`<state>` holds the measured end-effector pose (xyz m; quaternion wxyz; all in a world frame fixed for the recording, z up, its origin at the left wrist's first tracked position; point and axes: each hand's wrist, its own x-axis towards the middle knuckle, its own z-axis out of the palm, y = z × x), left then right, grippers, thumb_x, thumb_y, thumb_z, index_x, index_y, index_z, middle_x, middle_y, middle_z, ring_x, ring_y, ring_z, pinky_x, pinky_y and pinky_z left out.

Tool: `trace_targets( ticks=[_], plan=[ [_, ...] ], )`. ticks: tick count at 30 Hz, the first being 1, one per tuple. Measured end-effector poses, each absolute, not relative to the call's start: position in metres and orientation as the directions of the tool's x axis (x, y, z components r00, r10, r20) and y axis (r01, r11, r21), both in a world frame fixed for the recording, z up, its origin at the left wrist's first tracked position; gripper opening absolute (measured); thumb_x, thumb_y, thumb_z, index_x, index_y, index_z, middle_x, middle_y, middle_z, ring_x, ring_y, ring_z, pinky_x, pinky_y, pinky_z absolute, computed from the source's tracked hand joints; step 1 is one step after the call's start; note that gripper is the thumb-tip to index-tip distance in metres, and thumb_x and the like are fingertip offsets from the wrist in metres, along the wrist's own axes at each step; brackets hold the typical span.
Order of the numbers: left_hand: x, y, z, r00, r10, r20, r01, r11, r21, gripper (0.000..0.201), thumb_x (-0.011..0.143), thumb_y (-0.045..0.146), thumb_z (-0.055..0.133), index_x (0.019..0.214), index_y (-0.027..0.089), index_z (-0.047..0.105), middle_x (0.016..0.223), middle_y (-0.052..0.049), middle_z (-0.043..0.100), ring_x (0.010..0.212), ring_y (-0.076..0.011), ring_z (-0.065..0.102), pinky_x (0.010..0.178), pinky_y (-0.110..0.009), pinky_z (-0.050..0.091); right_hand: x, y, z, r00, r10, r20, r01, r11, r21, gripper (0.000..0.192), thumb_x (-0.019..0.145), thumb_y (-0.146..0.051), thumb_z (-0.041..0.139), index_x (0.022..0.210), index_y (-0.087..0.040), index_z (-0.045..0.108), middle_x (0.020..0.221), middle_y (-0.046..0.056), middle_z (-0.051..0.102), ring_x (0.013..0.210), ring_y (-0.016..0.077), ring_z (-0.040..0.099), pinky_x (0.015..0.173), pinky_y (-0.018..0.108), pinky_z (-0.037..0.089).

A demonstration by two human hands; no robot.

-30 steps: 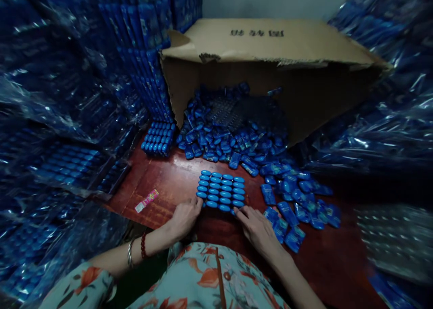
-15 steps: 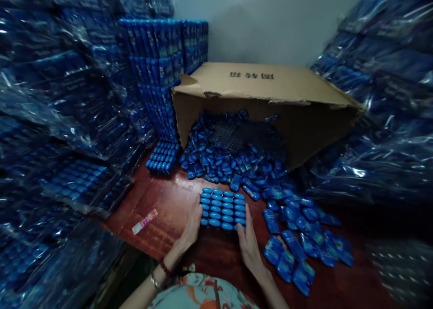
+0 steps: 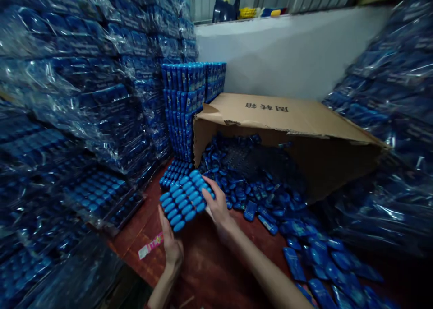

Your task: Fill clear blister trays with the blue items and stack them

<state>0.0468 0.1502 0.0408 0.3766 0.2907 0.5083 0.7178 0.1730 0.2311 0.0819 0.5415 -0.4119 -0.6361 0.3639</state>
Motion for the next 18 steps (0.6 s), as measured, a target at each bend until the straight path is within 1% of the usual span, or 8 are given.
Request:
trace_targets(
  ticks=[3,5,7,9,11,14,16,18],
  plan=[
    [0.039,0.203,0.054,-0.628,0.771,0.106,-0.242,-0.322,0.915,0.060,0.094,0.048,0.028,0.146,0.029,0.007,0.154,-0.002,0.015,0.139,-0.0172,0.022,0.112,-0.037,0.024,0.140,0.312,0.108,-0.282,0.878,0.387,0.136,0.435,-0.890,0.038,0.089,-0.041,0.046,0.120,-0.024,0.059,0.123,0.002,0.061,0.112,0.0174,0.055,0.098,0.031,0.040],
    [0.035,0.234,0.051,-0.658,0.746,0.103,-0.194,-0.301,0.934,0.064,0.092,0.048,0.032,0.146,0.027,0.004,0.155,-0.004,0.010,0.140,-0.0175,0.020,0.112,-0.037,0.024,0.123,0.352,0.111,-0.315,0.876,0.365,0.157,0.427,-0.890,0.039,0.087,-0.041,0.048,0.119,-0.023,0.060,0.120,0.004,0.062,0.111,0.0185,0.056,0.098,0.033,0.041],
    [0.032,0.257,0.042,-0.692,0.719,0.065,-0.131,-0.213,0.968,0.071,0.090,0.049,0.039,0.146,0.022,0.005,0.155,-0.007,0.006,0.141,-0.0186,0.013,0.114,-0.038,0.019,0.113,0.376,0.105,-0.308,0.882,0.355,0.186,0.422,-0.887,0.041,0.084,-0.041,0.051,0.120,-0.022,0.059,0.122,0.006,0.061,0.115,0.0209,0.054,0.100,0.037,0.039],
    [0.031,0.272,0.033,-0.716,0.698,0.015,-0.106,-0.130,0.986,0.078,0.088,0.050,0.043,0.146,0.017,0.004,0.155,-0.010,0.003,0.142,-0.0194,0.006,0.114,-0.038,0.015,0.109,0.382,0.092,-0.281,0.885,0.371,0.211,0.434,-0.876,0.045,0.082,-0.041,0.055,0.123,-0.023,0.057,0.130,0.006,0.055,0.123,0.0222,0.047,0.105,0.040,0.033],
    [0.031,0.280,0.028,-0.717,0.696,-0.037,-0.153,-0.105,0.983,0.084,0.087,0.054,0.041,0.146,0.015,-0.004,0.155,-0.011,0.002,0.142,-0.0195,0.005,0.114,-0.037,0.016,0.109,0.374,0.075,-0.234,0.884,0.404,0.233,0.455,-0.860,0.050,0.081,-0.041,0.055,0.127,-0.023,0.052,0.140,0.006,0.044,0.132,0.0216,0.035,0.110,0.040,0.024],
    [0.033,0.284,0.026,-0.695,0.711,-0.102,-0.255,-0.111,0.961,0.088,0.087,0.059,0.036,0.144,0.017,-0.016,0.155,-0.010,0.006,0.140,-0.0179,0.014,0.113,-0.035,0.021,0.102,0.349,0.048,0.005,0.909,0.416,0.258,0.401,-0.879,0.054,0.088,-0.042,0.041,0.138,-0.020,0.039,0.149,0.007,0.029,0.139,0.0196,0.020,0.113,0.040,0.016],
    [0.034,0.285,0.025,-0.690,0.711,-0.133,-0.287,-0.100,0.953,0.086,0.088,0.059,0.035,0.144,0.020,-0.017,0.155,-0.008,0.009,0.139,-0.0172,0.019,0.112,-0.034,0.023,0.093,0.335,0.033,0.134,0.915,0.380,0.252,0.339,-0.906,0.056,0.092,-0.043,0.031,0.142,-0.017,0.031,0.148,0.010,0.029,0.138,0.0192,0.021,0.113,0.041,0.019],
    [0.034,0.286,0.022,-0.698,0.700,-0.149,-0.286,-0.081,0.955,0.084,0.088,0.059,0.034,0.145,0.020,-0.014,0.154,-0.009,0.010,0.139,-0.0174,0.020,0.112,-0.033,0.023,0.081,0.328,0.024,0.117,0.927,0.357,0.247,0.321,-0.914,0.058,0.092,-0.045,0.027,0.143,-0.015,0.028,0.147,0.011,0.031,0.138,0.0189,0.023,0.112,0.041,0.022]
  ],
)
